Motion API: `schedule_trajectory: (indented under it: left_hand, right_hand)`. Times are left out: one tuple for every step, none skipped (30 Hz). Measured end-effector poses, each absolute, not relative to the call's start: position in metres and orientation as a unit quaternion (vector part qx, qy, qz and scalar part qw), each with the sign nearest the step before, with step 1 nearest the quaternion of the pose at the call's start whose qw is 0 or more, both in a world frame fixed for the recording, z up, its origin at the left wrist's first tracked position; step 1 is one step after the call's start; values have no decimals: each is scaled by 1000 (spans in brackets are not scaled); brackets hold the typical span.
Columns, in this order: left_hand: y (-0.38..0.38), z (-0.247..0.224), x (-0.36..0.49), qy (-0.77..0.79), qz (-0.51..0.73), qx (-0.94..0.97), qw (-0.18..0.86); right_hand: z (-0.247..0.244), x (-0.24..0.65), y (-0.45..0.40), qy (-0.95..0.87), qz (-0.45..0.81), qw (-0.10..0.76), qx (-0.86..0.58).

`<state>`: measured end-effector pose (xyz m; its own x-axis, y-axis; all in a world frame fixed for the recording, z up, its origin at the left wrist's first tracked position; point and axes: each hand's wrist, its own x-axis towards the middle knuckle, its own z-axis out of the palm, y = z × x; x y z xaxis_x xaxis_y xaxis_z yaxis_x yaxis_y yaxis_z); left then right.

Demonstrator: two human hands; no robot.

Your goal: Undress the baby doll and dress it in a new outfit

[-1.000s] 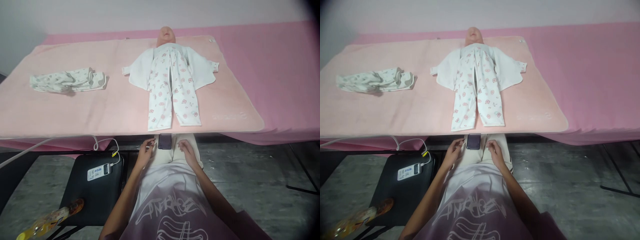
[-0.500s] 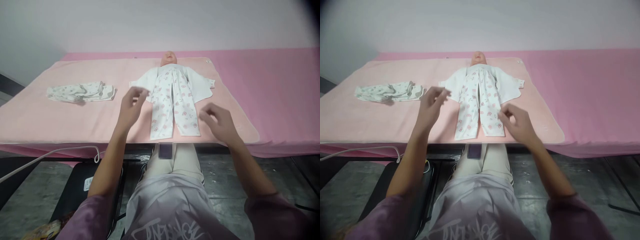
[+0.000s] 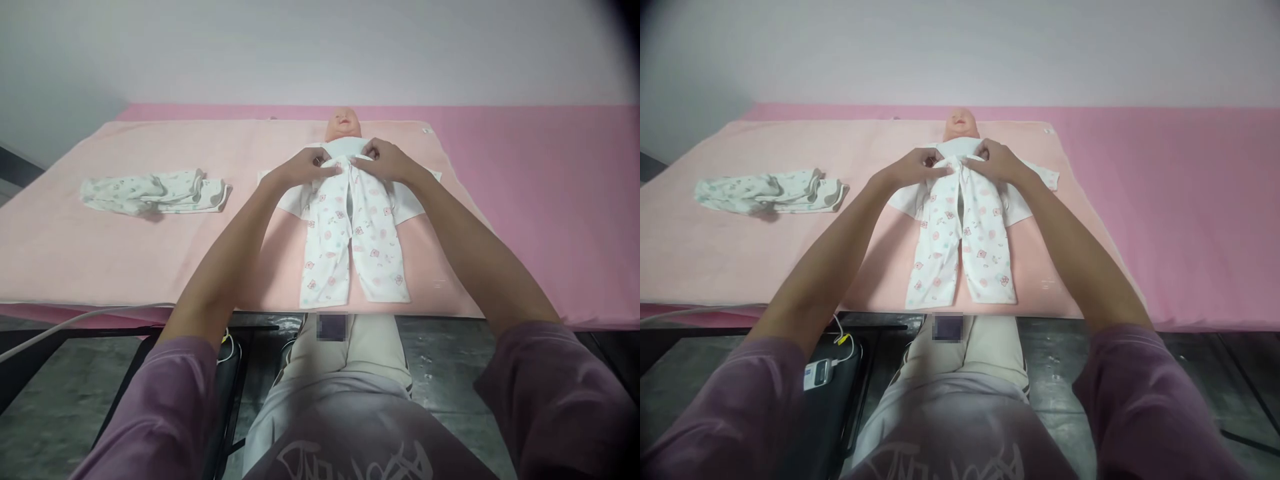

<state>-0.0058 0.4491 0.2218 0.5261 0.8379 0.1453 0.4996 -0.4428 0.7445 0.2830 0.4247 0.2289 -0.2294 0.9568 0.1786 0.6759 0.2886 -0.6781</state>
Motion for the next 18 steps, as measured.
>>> schedule_trajectory:
  left_hand:
    - [442, 223, -9, 403, 255, 819, 320]
    - [435, 224, -12, 392, 258, 827, 311]
    - [427, 224, -15, 380, 261, 834, 303]
    - [420, 223, -18, 369, 264, 840, 297]
    - [413, 223, -21, 360, 263, 845, 295]
    - [407, 222, -24, 353, 257, 849, 297]
    - [401, 220, -26, 349, 247, 852, 302]
    - [395, 219, -27, 349, 234, 853, 309]
    - [390, 218, -28, 352, 221, 853, 315]
    - [385, 218, -29, 358, 209, 852, 320]
    - [379, 217, -29, 365, 199, 852, 320]
    - [374, 218, -29, 373, 189, 851, 317]
    - [369, 218, -28, 381, 179, 851, 313]
    - [364, 218, -28, 387, 170, 852, 309]
    - [360, 218, -27, 390, 163, 853, 306]
    - [356, 217, -27, 392, 160, 854, 303]
    - [353, 216, -26, 392, 159, 855, 299]
    - [350, 215, -25, 390, 159, 858, 294]
  right_hand:
    - [233, 285, 418, -761, 241, 277, -535]
    - [236, 288, 411, -778, 238, 261, -519]
    - [240, 291, 404, -796, 235, 246, -501]
    - [242, 295, 396, -811, 231, 235, -484]
    - [244, 299, 388, -821, 229, 226, -472]
    - [245, 304, 380, -826, 231, 218, -466]
    - [245, 307, 372, -826, 238, 207, -467]
    - [244, 310, 365, -823, 249, 194, -472]
    - [243, 311, 358, -817, 261, 181, -480]
    - [241, 312, 351, -811, 272, 173, -488]
    - [239, 312, 345, -804, 281, 170, -495]
    - [238, 311, 340, -799, 285, 173, -501]
    - [237, 311, 335, -795, 285, 179, -505]
    - [237, 311, 331, -793, 282, 182, -508]
    - [238, 311, 328, -795, 278, 180, -508]
    - [239, 312, 325, -799, 275, 172, -506]
    - [239, 313, 322, -805, 274, 160, -502]
    - [240, 315, 320, -810, 274, 147, -498]
